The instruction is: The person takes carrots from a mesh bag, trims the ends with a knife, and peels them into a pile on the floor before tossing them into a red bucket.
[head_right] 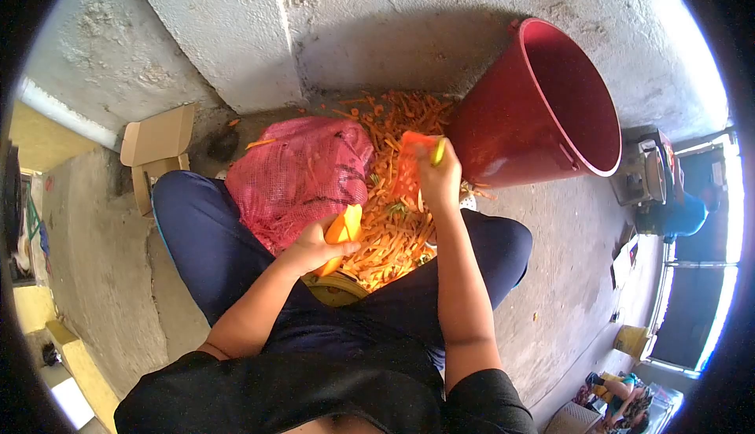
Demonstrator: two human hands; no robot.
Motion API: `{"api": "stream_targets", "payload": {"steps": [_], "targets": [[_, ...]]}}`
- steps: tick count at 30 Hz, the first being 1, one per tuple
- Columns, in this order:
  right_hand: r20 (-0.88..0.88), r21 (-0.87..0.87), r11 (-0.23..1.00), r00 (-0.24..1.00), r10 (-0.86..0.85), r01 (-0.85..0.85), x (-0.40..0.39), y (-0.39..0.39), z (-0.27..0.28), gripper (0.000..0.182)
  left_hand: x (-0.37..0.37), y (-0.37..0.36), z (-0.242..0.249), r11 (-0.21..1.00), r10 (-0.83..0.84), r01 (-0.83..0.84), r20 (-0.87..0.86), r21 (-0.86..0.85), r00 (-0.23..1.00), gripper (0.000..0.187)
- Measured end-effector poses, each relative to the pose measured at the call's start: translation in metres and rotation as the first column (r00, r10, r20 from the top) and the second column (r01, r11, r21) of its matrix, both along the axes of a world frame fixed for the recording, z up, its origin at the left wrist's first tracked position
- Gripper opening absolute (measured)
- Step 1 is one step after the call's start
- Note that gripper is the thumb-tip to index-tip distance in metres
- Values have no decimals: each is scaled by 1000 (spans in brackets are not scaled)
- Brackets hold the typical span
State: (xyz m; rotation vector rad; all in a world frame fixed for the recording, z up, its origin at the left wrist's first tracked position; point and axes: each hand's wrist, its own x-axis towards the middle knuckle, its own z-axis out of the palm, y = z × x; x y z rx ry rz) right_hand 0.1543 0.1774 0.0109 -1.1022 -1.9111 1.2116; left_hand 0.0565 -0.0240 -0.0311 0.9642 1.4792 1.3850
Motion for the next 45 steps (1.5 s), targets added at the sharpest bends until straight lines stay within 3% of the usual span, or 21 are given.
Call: {"api": "stream_targets", "payload": {"steps": [3,4,5,6,8,13,20,23,26,30,31,33,34,35,37,39,40,41,43,44,45], "targets": [[141,-254,888,893,427,-384,2,-14,-10,10,-10,-2,16,964,-11,-130,-527,-231,850,33],[254,-172,856,817,517,-488,2,-22,-7,12,-13,0,20,957,39,-216,-648,-196,760,31],[371,-102,800,724,582,-591,1,-28,-1,13,-16,1,22,944,35,-247,-679,-219,734,32],[445,-183,757,634,633,-627,-1,-31,4,17,-21,1,24,930,29,-279,-707,-241,706,32],[471,-213,738,595,651,-640,-4,-40,10,18,-23,-1,20,921,97,-351,-772,-169,628,32],[506,-264,691,514,693,-673,-2,-47,2,19,-27,-1,20,915,81,-358,-783,-187,617,30],[449,-225,667,532,718,-710,0,-49,-22,21,-24,1,31,913,59,-334,-732,-236,679,31],[418,-139,677,578,701,-722,0,-49,-29,20,-25,1,23,944,-3,-219,-673,-246,740,31],[380,-44,691,628,679,-721,0,-47,-42,19,-25,0,17,983,-71,-2,-387,-183,919,37],[410,-60,702,623,666,-710,-3,-46,-42,22,-26,0,26,976,-155,103,-279,-190,948,37],[435,-74,710,618,655,-700,-3,-46,-41,23,-25,-1,32,976,-191,127,-420,-175,887,34],[697,-182,731,438,567,-658,2,-42,-62,25,-22,0,45,971,-239,182,-669,-155,704,29],[797,-228,748,322,511,-623,4,-42,-79,26,-13,1,45,982,-162,187,-646,-31,746,26],[722,-247,684,340,602,-687,5,-42,-99,27,-8,2,47,985,-120,167,-507,49,853,23],[559,-248,544,340,756,-802,-1,-46,-107,29,-7,4,40,987,-62,114,-380,117,923,23],[353,-367,550,434,829,-750,0,-56,-124,30,-15,5,23,981,-71,110,-227,162,971,25],[232,-303,579,531,815,-757,0,-65,-146,30,-17,3,18,978,-78,105,-150,180,986,25],[98,-357,588,597,796,-726,1,-71,-167,29,-16,2,20,966,-73,52,74,252,995,26],[-156,-566,518,701,696,-641,-1,-81,-194,29,-9,6,29,931,-107,-89,498,354,861,28],[-238,-669,449,743,626,-592,2,-79,-198,28,-8,8,30,928,-56,-132,479,350,876,30],[-299,-758,370,790,535,-537,2,-78,-193,27,-10,9,25,933,-9,-116,343,341,939,31]]}}
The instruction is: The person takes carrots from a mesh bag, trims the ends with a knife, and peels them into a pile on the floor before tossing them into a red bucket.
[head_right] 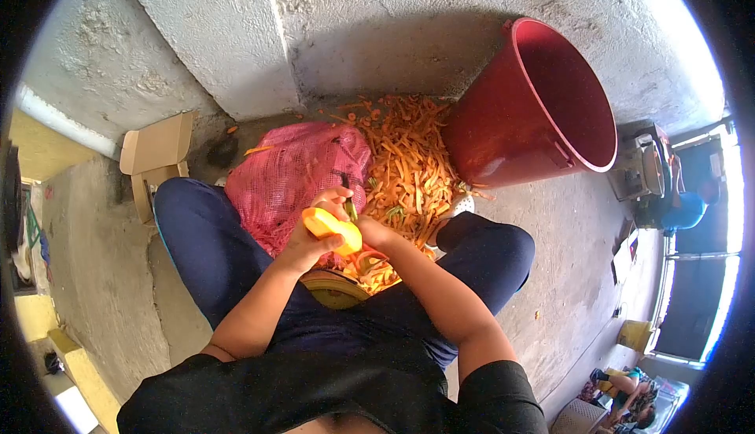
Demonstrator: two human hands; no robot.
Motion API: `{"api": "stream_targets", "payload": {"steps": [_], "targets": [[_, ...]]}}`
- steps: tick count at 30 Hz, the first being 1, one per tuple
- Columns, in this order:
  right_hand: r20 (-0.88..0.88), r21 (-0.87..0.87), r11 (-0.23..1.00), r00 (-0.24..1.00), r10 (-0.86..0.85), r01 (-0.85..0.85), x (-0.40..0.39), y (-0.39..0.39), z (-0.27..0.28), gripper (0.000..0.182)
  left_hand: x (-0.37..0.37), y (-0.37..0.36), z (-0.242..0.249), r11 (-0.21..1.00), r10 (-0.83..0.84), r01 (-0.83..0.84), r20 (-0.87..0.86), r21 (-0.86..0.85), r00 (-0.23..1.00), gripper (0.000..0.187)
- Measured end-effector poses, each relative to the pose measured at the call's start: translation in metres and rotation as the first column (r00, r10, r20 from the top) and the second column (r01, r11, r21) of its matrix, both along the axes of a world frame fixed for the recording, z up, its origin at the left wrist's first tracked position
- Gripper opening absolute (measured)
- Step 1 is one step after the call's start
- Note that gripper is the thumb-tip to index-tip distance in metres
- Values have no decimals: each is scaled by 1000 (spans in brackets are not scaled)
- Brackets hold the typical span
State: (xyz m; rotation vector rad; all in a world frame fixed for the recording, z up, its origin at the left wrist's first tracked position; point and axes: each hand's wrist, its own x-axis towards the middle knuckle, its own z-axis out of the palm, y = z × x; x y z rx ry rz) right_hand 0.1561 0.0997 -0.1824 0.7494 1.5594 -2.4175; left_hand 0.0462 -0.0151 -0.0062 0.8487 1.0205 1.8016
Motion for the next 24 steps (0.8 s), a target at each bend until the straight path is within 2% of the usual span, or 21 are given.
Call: {"api": "stream_targets", "payload": {"steps": [2,3,4,6,8,9,12,13,15,16,17,21,23,24], "targets": [[69,-217,970,993,-100,113,-4,7,78,26,-7,1,-14,994,74,-94,-299,-50,951,33],[108,-297,944,987,-118,145,-4,10,104,27,-10,1,-9,997,69,-71,-129,-11,989,34],[146,-227,974,988,39,-5,0,24,103,31,-15,-1,-12,995,73,-77,-62,-64,995,34],[67,-261,963,996,-55,71,-4,29,101,33,-21,-6,-4,986,116,-104,90,-129,989,30],[49,-298,935,981,-186,192,-6,34,112,31,-29,-8,3,988,88,-75,91,-134,992,30],[56,-277,938,978,-199,206,-4,39,111,26,-33,-10,6,989,72,-59,94,-137,993,30],[-10,-215,963,985,-171,165,3,51,116,27,-41,-14,11,960,-18,52,126,-274,992,34],[77,-219,955,979,-187,200,4,52,133,25,-45,-16,9,949,-76,70,-7,-306,997,37],[3,-288,916,957,-290,278,5,56,141,23,-51,-19,0,923,-199,90,-263,-374,944,44],[-32,-325,892,939,-342,313,5,57,147,23,-49,-18,-1,917,-200,84,-266,-390,943,46],[3,-293,920,962,-272,261,7,61,156,22,-44,-18,-3,910,-201,78,-269,-407,942,47],[-7,-179,915,930,-368,361,2,43,167,20,-23,-9,-11,900,-232,69,-339,-430,912,59],[-85,111,953,958,-275,283,5,43,156,19,-21,-8,-12,886,-239,62,-338,-459,910,61],[-113,257,935,968,-223,245,3,42,160,18,-23,-7,-10,881,-208,3,-381,-473,901,59]]}}
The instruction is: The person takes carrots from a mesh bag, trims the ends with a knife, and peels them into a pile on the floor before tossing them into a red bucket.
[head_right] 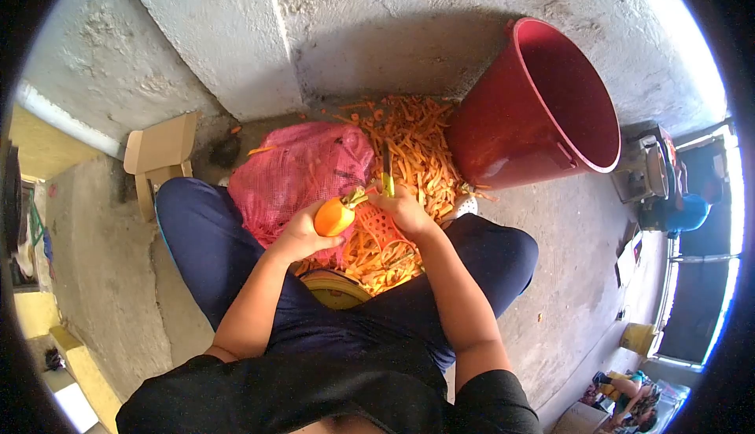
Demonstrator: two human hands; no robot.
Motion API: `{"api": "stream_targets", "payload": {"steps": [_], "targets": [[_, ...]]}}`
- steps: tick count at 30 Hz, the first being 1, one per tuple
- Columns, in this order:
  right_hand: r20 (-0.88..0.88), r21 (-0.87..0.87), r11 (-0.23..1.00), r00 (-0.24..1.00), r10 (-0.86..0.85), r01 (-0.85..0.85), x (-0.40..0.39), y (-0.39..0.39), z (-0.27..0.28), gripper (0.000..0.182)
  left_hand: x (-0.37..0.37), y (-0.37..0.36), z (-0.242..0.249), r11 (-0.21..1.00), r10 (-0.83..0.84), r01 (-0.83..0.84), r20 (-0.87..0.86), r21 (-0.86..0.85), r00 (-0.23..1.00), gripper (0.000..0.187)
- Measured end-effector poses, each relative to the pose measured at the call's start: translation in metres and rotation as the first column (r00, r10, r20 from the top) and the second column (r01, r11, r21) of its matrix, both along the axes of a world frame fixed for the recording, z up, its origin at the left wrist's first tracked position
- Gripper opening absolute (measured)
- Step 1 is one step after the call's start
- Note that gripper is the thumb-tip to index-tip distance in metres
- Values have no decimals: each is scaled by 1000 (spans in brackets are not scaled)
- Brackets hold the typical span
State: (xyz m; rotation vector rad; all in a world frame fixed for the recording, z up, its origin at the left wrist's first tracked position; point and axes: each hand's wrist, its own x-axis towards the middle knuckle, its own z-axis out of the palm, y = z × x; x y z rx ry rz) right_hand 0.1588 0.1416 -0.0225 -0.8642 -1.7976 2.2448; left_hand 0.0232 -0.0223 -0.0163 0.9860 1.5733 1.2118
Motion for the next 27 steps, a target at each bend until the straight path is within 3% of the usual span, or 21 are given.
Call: {"api": "stream_targets", "payload": {"steps": [2,4,5,8,18,21,27], "targets": [[190,278,952,979,77,-129,2,-5,11,17,-2,2,3,997,74,-77,-101,-26,992,54],[449,536,751,884,133,-385,0,-12,42,17,-4,2,1,989,140,-146,-219,-12,966,45],[357,532,747,906,229,-398,7,-9,17,18,-5,3,-1,988,148,-154,-242,-6,959,43],[381,580,694,895,231,-426,3,-21,23,18,-4,4,2,986,163,-164,-250,20,954,42],[352,566,707,900,258,-424,4,-22,22,16,-1,5,6,986,162,-149,-189,77,969,42],[359,599,669,895,266,-439,3,-22,22,15,-3,4,5,995,104,-102,-198,22,975,43],[383,616,620,873,303,-486,1,-19,15,17,-3,3,-9,999,8,-7,-13,50,1000,46]]}}
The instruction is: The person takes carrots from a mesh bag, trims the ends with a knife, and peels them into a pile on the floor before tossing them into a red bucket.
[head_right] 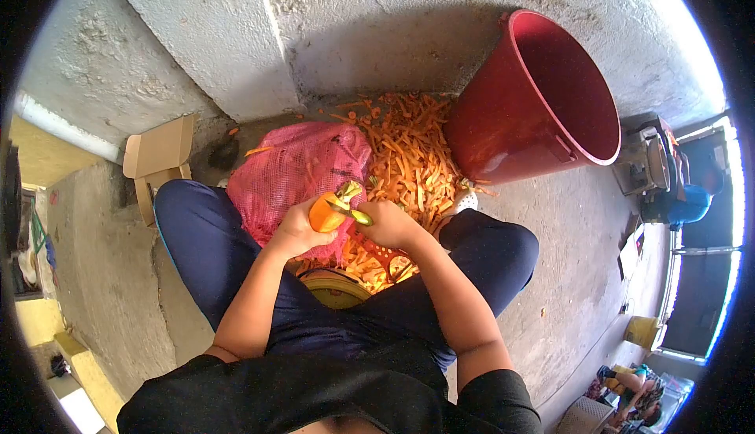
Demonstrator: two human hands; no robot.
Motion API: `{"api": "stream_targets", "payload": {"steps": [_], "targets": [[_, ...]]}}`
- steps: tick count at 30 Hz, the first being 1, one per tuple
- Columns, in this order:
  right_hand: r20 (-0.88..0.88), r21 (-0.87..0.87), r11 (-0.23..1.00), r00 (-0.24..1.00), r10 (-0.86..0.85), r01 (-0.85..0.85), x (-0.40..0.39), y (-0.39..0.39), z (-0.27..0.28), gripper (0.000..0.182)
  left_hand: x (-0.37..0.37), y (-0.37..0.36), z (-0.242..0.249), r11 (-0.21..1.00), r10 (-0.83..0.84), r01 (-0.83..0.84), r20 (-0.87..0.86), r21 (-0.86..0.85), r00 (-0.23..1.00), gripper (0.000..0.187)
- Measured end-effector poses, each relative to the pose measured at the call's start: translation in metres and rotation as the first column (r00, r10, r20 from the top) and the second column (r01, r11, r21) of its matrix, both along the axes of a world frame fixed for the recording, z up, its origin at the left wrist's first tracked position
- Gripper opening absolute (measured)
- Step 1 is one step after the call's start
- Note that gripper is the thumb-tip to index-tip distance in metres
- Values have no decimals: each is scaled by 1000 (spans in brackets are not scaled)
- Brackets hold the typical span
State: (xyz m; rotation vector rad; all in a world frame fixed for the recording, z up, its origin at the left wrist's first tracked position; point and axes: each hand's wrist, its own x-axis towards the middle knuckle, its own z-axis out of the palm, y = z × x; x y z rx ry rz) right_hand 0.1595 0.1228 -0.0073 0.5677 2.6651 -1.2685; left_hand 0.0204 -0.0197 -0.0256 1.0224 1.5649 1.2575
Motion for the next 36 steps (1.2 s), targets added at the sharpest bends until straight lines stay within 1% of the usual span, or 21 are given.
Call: {"api": "stream_targets", "payload": {"steps": [3,6,9,12,15,18,19,21,24,27,30,33,35,36], "targets": [[-11,11,1000,1000,-22,22,0,0,-7,18,2,1,0,999,39,-38,-51,20,998,46],[-46,23,998,998,-53,55,3,-1,-19,19,5,2,13,998,61,-68,-291,-13,955,44],[-5,29,998,998,-60,60,4,-2,-23,20,4,1,18,998,66,-67,-362,11,930,42],[44,6,996,996,-84,84,5,-3,-28,21,4,2,20,998,62,-66,-350,3,935,39],[48,-7,997,996,-79,80,5,-4,-30,21,4,1,19,997,80,-72,-416,36,906,40],[101,-21,998,993,-56,59,5,-4,-24,21,3,-2,0,1000,-11,6,-200,-28,980,41],[104,-32,999,994,-38,42,5,-3,-24,21,2,-3,-4,999,-37,38,-160,4,986,42],[111,-55,998,994,-1,7,6,-3,-26,22,2,-3,-7,993,-93,99,-82,72,992,42],[131,-22,998,990,-52,56,5,-2,-28,22,6,-1,1,998,-45,47,-58,35,997,40],[165,-38,998,985,-46,52,7,1,-36,23,5,2,17,994,-49,15,-314,-110,948,39],[166,-5,1000,986,-28,30,7,-1,-36,21,4,1,12,995,-52,15,-388,-99,920,37],[99,-11,1000,995,28,-27,7,1,-48,23,3,-3,-8,993,-119,115,-114,-41,986,36],[177,-49,999,984,12,-3,7,2,-42,25,6,-3,-15,994,-110,110,-1,-7,994,36],[215,-67,998,977,5,10,5,3,-36,26,8,-1,-10,994,-107,106,55,9,993,36]]}}
